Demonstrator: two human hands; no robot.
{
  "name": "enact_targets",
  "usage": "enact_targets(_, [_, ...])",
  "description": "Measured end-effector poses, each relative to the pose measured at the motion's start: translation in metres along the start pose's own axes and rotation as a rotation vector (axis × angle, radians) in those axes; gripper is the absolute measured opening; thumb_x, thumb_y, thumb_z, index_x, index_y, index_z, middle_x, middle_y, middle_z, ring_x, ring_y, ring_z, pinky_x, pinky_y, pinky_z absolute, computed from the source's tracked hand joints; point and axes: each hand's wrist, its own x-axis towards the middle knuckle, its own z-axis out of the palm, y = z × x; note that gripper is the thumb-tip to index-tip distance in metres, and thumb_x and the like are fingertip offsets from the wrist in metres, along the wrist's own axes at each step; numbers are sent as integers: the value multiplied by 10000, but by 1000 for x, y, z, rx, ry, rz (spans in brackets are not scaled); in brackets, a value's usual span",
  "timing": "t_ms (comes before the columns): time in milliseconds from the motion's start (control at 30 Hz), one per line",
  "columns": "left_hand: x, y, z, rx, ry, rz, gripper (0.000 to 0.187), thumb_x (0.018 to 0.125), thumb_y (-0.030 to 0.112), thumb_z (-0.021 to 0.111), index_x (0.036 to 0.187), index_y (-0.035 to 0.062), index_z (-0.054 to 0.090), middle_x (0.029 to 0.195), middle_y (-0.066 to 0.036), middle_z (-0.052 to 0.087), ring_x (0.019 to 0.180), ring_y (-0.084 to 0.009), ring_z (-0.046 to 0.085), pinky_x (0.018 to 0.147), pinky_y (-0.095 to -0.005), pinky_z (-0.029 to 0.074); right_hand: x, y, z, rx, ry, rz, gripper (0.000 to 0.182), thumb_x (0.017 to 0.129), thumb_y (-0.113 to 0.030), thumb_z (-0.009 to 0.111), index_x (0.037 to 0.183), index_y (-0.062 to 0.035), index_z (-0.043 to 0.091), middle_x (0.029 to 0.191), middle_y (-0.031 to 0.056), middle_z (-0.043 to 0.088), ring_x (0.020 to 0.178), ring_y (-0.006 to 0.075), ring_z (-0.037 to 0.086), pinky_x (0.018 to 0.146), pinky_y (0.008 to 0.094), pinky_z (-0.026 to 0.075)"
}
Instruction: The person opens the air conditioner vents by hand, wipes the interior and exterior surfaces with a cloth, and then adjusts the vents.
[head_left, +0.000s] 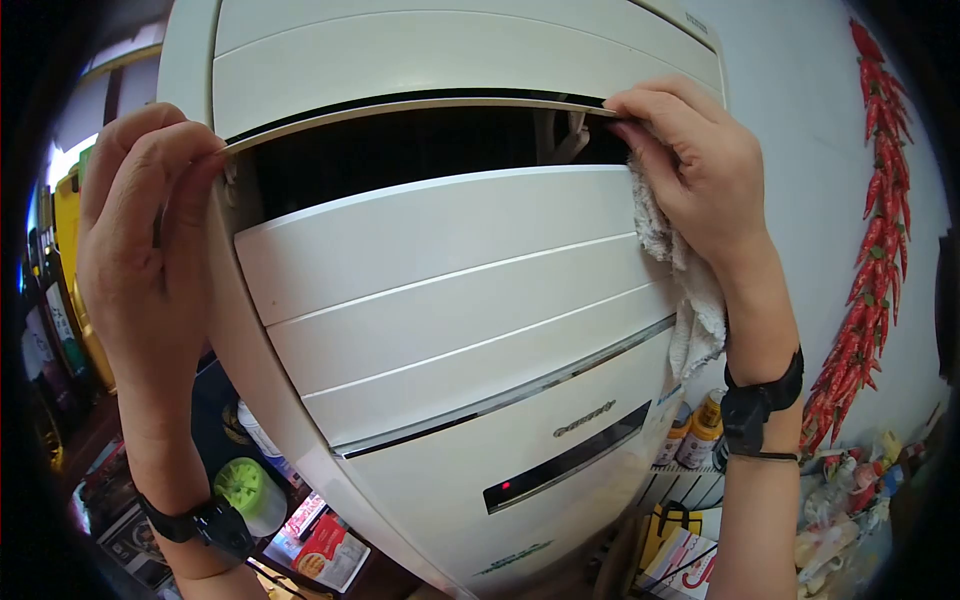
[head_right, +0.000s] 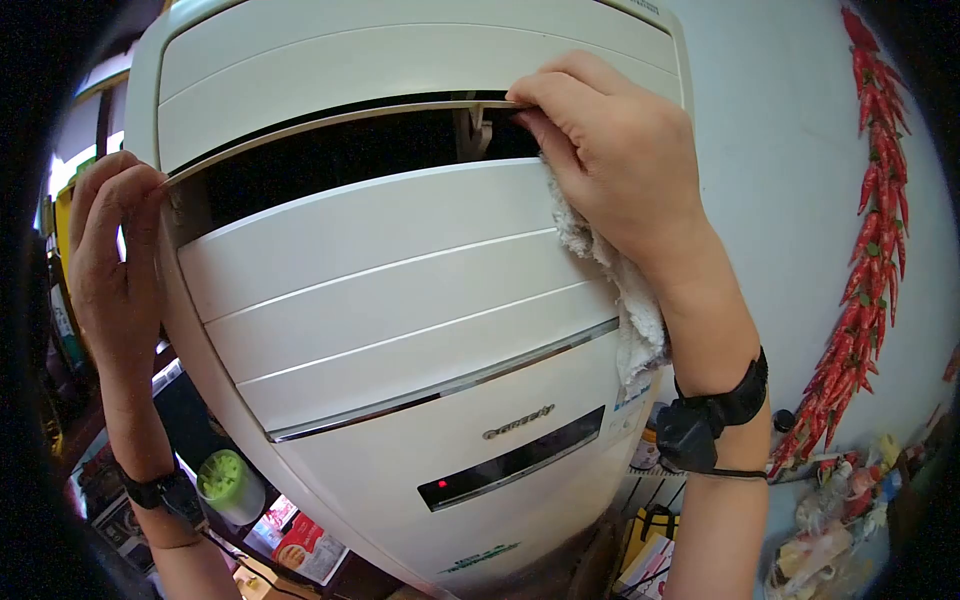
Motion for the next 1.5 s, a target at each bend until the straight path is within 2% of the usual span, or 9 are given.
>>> enact_targets(433, [-6, -4, 3, 34, 43, 37, 91, 909, 49, 608, 983, 50, 659, 1040, -83, 629, 973, -224, 615, 774, -288, 510, 0, -15, 10, -206, 52, 17, 156, 753, -9, 631, 879, -101, 639, 871, 21, 648, 690, 240, 640, 594, 323, 510])
enact_targets(633, [-7, -3, 4, 35, 42, 5, 103, 911, 53, 603, 997, 53, 660, 1052, -88, 630, 983, -223, 615, 783, -294, 512, 2, -11, 11, -184, 48, -32, 152, 753, 10, 608, 867, -91, 622, 874, 24, 636, 681, 239, 635, 587, 326, 507])
enact_targets(833, [-8, -5, 3, 80, 25, 8, 105, 910, 51, 604, 996, 60, 663, 1057, -89, 631, 990, -227, 619, 784, -294, 513, -3, -16, 12, -205, 38, -16, 150, 745, 12, 623, 866, -75, 628, 877, 31, 638, 683, 235, 638, 586, 318, 504])
enact_targets(933, [-9, -4, 1, 80, -6, -6, 100, 909, 49, 606, 992, 59, 662, 1052, -90, 632, 993, -230, 619, 783, -296, 513, -7, -11, 15, -132, 94, -22, 146, 744, 10, 630, 864, -73, 632, 875, 31, 639, 682, 231, 640, 585, 308, 503])
enact_targets(1233, [-8, -4, 2, 60, 13, 28, 105, 890, 12, 613, 985, 36, 651, 1042, -92, 625, 979, -237, 610, 790, -309, 508, -11, -13, 22, -221, 173, -2, 155, 735, 4, 635, 863, -83, 638, 860, 19, 638, 704, 203, 644, 587, 288, 504])
enact_targets(1500, [-7, -1, 0, 74, 0, 24, 104, 885, 1, 612, 981, 23, 646, 1041, -93, 612, 971, -229, 603, 795, -307, 503, -16, -8, 22, -150, 227, -5, 133, 753, -17, 648, 869, -80, 659, 856, 22, 651, 721, 197, 647, 603, 277, 508])
